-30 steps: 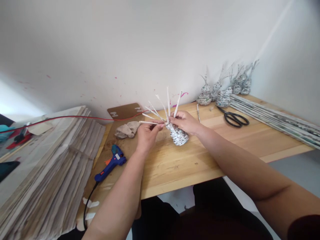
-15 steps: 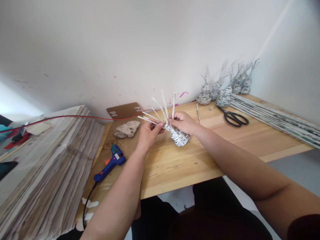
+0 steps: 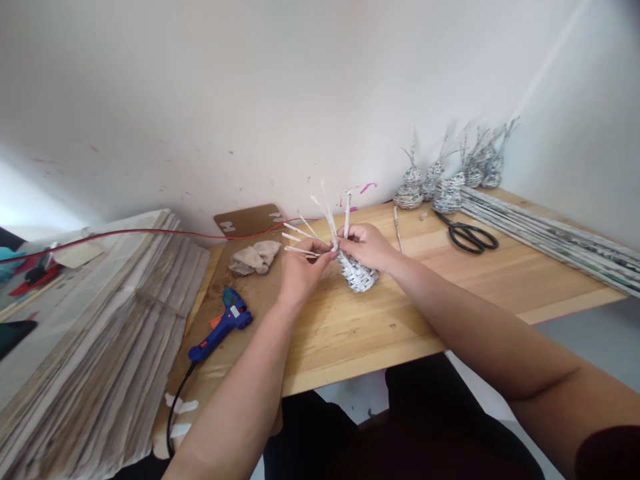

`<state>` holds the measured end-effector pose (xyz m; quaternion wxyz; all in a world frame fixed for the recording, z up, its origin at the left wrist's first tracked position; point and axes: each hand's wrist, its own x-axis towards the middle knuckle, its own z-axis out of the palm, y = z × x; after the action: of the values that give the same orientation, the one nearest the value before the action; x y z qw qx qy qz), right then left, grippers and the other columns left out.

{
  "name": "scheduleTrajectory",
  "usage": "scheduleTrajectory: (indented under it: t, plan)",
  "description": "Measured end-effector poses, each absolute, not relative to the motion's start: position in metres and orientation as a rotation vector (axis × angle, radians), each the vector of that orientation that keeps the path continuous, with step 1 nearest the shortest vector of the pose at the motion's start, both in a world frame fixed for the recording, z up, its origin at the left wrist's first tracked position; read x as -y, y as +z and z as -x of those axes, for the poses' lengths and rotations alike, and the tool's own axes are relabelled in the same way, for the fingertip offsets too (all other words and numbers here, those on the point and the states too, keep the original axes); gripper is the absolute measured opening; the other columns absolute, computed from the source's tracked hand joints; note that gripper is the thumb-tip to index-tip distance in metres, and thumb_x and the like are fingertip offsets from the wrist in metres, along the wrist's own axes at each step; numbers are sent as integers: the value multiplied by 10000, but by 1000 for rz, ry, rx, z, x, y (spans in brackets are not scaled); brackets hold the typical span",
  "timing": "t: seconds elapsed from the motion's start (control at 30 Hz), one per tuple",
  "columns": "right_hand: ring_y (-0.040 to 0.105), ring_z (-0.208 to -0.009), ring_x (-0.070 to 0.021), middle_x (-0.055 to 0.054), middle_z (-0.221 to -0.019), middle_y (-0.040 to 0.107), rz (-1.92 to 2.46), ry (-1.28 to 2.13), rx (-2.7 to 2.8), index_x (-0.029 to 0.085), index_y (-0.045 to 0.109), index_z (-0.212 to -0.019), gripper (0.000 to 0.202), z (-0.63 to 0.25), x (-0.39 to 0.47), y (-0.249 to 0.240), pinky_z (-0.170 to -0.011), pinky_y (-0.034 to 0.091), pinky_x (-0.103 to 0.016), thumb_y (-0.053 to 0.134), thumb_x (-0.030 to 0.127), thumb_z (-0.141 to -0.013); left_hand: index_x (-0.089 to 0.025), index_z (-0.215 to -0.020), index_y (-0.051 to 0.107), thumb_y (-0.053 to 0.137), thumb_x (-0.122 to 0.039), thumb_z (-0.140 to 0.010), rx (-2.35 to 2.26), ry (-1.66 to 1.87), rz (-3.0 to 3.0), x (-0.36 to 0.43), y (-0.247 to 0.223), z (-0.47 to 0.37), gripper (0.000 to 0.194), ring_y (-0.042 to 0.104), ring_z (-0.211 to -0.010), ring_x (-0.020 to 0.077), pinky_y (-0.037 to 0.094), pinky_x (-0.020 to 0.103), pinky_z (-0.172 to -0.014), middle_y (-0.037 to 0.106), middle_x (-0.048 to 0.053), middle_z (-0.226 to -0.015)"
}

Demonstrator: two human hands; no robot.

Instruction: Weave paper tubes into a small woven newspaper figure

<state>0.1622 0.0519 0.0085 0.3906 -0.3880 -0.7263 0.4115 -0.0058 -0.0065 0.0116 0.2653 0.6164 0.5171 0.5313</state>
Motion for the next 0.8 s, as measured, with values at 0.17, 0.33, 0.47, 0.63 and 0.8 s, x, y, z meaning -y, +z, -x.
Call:
scheduleTrajectory:
  t: [0.17, 0.33, 0.47, 0.63, 0.8]
  plan:
    - [465, -557, -122, 0, -625, 595, 1001, 982, 1833, 174, 650, -740, 414, -161, -51, 9, -545, 347, -255, 647, 585, -787, -191, -726, 713, 752, -207, -753, -1436, 1429, -1738, 4, 5, 6, 50, 606, -681, 144, 437, 245, -635, 706, 24, -743]
    - [478, -583, -128, 4, -609, 580, 998, 904, 1883, 177, 640, -711, 401, -163, -50, 13, -562, 346, -256, 644, 568, -797, -200, -788, 697, 725, -184, -770, -1366, 1478, -1735, 7, 4, 2, 36, 625, -724, 149, 463, 245, -656, 707, 23, -799]
    - [511, -575, -134, 9, -602, 587, 1008, 1047, 1914, 180, 649, -738, 323, -169, -51, 15, -550, 366, -253, 681, 498, -782, -199, -777, 703, 724, -159, -767, -1374, 1448, -1763, 7, 5, 1, 46, 617, -707, 141, 440, 238, -657, 708, 14, -765]
    - [559, -583, -133, 3, -650, 635, 971, 1288, 1822, 172, 640, -790, 263, -173, -54, 15, -551, 413, -248, 719, 415, -728, -199, -753, 721, 721, -158, -774, -1410, 1444, -1841, 5, 2, 3, 46, 623, -737, 146, 453, 246, -704, 706, 16, -763]
    - [572, -593, -125, 14, -644, 637, 977, 1232, 1892, 166, 640, -769, 215, -174, -58, 15, -562, 423, -234, 716, 361, -720, -200, -816, 717, 789, -236, -753, -1362, 1461, -1962, 5, 0, 4, 103, 630, -778, 156, 489, 260, -713, 703, 22, -840]
